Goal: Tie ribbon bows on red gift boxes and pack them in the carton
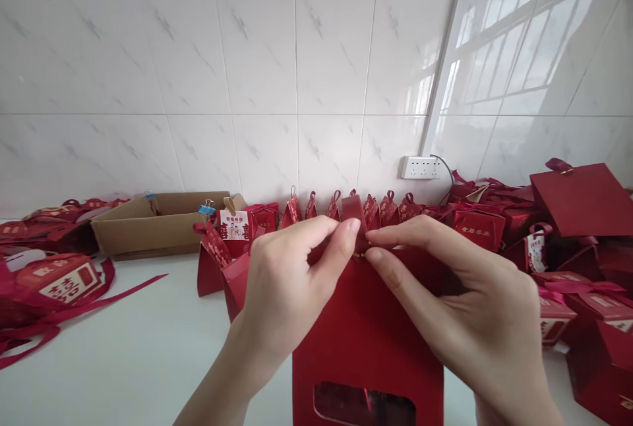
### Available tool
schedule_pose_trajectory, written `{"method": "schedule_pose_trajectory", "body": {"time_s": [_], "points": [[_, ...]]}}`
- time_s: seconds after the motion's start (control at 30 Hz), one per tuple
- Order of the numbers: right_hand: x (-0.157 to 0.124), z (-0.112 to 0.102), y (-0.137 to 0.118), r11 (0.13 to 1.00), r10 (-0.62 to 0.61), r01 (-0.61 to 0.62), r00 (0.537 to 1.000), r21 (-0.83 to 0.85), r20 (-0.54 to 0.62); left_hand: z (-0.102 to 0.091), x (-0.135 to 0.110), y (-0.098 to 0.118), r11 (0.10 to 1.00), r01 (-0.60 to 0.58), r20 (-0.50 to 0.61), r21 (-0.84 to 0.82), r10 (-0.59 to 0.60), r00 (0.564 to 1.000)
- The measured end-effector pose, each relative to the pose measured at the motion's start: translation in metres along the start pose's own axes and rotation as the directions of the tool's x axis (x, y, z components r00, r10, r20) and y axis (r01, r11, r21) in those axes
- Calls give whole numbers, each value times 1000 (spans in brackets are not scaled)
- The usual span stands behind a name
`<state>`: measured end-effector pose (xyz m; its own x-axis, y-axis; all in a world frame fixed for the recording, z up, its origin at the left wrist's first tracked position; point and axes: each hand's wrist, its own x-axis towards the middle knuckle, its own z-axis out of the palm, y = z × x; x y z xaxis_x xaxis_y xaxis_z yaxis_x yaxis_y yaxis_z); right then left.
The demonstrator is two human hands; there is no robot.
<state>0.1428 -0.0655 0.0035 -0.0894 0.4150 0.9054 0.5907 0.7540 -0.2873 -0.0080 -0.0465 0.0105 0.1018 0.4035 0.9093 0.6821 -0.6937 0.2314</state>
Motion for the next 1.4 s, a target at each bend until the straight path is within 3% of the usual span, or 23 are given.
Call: {"method": "schedule_pose_trajectory", "body": {"time_s": [0.13, 0.37, 0.57, 0.77, 1.1, 1.23, 1.4], "points": [[1, 2, 1, 1000, -21, 21, 1000, 7, 0, -2, 1, 0, 1000, 9, -10, 29, -9, 1000], [2, 7, 5, 954, -265, 266, 964, -136, 26, -4, 0, 0, 998, 45, -21, 32, -44, 999], [2, 9, 9, 913, -341, 344, 938, -220, 54, -8, 4, 2, 980, 157, 124, -118, -142, 982], [4, 8, 13, 940, -302, 309, 951, -144, 71, -15, 8, 3, 907, 333, 344, -258, -236, 909], [2, 5, 13, 968, -191, 209, 973, -137, 132, -4, 5, -5, 891, 384, 379, -243, -277, 883], [2, 7, 14, 978, -167, 185, 971, -97, 169, -6, 8, -6, 877, 417, 442, -238, -285, 851], [3, 11, 12, 979, -183, 193, 975, -73, 124, -4, 8, -5, 843, 452, 393, -290, -326, 860]]}}
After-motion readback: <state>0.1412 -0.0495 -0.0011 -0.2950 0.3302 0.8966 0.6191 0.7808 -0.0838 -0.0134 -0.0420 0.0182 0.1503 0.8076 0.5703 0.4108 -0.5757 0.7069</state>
